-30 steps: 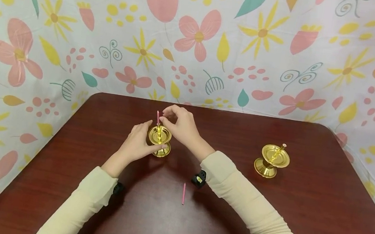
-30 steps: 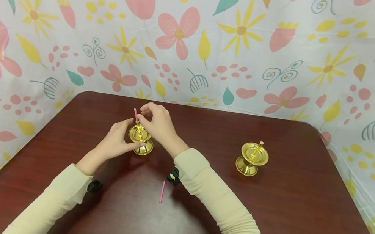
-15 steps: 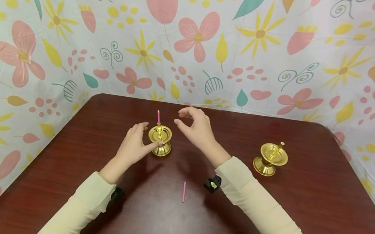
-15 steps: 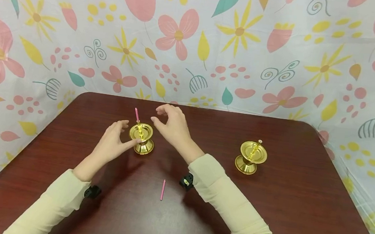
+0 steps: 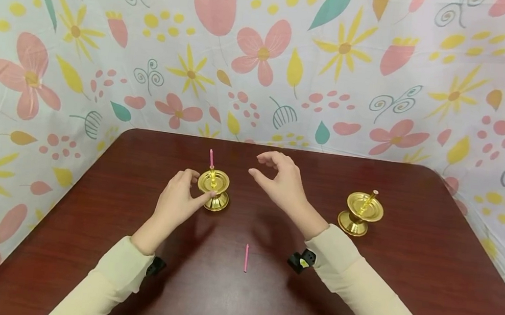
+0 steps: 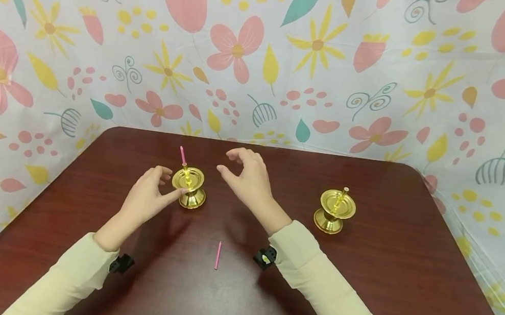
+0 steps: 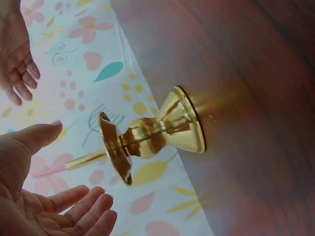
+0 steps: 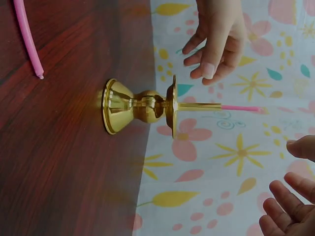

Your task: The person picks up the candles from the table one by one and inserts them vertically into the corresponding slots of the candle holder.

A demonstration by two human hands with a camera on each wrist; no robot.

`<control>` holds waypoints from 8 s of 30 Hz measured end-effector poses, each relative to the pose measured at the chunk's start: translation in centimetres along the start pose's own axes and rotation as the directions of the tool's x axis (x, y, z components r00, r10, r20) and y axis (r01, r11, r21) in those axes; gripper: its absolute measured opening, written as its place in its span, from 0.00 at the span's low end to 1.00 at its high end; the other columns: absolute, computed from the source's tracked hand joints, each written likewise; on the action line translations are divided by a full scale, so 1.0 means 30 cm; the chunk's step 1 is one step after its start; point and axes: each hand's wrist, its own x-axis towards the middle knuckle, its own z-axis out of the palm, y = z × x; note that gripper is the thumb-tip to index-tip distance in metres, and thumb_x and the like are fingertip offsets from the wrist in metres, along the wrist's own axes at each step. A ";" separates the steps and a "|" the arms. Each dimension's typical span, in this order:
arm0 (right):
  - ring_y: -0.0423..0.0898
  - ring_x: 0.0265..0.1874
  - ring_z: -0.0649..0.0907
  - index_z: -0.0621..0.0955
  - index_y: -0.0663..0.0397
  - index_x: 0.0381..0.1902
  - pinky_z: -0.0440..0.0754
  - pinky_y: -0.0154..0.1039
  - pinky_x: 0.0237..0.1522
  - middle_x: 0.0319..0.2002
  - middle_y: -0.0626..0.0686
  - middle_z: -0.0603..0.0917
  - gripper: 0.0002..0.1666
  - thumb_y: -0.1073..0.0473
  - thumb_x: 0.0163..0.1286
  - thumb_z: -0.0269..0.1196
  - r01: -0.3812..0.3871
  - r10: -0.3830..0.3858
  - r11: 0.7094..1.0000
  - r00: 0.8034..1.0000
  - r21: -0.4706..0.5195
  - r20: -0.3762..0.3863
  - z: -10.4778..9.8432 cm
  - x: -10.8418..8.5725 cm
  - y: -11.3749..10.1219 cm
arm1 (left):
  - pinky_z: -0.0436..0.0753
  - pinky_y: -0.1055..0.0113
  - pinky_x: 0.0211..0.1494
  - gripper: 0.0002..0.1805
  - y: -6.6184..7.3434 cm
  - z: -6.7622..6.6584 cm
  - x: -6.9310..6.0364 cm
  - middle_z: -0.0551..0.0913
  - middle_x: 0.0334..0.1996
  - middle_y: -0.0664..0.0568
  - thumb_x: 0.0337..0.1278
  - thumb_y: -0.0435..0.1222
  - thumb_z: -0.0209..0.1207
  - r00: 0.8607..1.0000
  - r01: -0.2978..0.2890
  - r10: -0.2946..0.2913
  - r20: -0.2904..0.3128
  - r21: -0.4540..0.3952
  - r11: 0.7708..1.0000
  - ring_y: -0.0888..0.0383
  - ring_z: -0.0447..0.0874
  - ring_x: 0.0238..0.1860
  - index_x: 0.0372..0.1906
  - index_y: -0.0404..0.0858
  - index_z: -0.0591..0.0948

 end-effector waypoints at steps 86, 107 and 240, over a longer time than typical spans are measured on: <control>0.64 0.48 0.69 0.70 0.71 0.56 0.63 0.54 0.46 0.49 0.68 0.75 0.39 0.59 0.50 0.73 -0.342 0.191 0.887 0.883 -0.310 -0.429 -0.409 -0.294 0.234 | 0.67 0.68 0.21 0.24 0.168 0.240 -0.129 0.70 0.20 0.57 0.42 0.53 0.70 0.872 -0.218 0.151 0.466 0.093 0.971 0.62 0.68 0.21 0.23 0.41 0.72; 0.66 0.53 0.66 0.68 0.73 0.61 0.64 0.58 0.53 0.54 0.70 0.73 0.50 0.45 0.49 0.73 -0.522 0.410 0.783 0.842 -0.338 -0.352 -0.401 -0.316 0.358 | 0.65 0.69 0.19 0.22 0.172 0.239 -0.128 0.68 0.17 0.58 0.40 0.50 0.71 0.846 -0.215 0.130 0.516 0.107 0.971 0.63 0.65 0.19 0.18 0.44 0.70; 0.69 0.47 0.70 0.69 0.74 0.57 0.67 0.62 0.49 0.48 0.72 0.75 0.47 0.40 0.54 0.68 -0.490 0.432 0.749 0.871 -0.446 -0.233 -0.403 -0.346 0.393 | 0.81 0.68 0.41 0.05 0.299 0.300 -0.022 0.80 0.28 0.50 0.49 0.26 0.62 0.905 -0.307 0.405 0.129 -0.462 0.832 0.57 0.81 0.32 0.32 0.35 0.78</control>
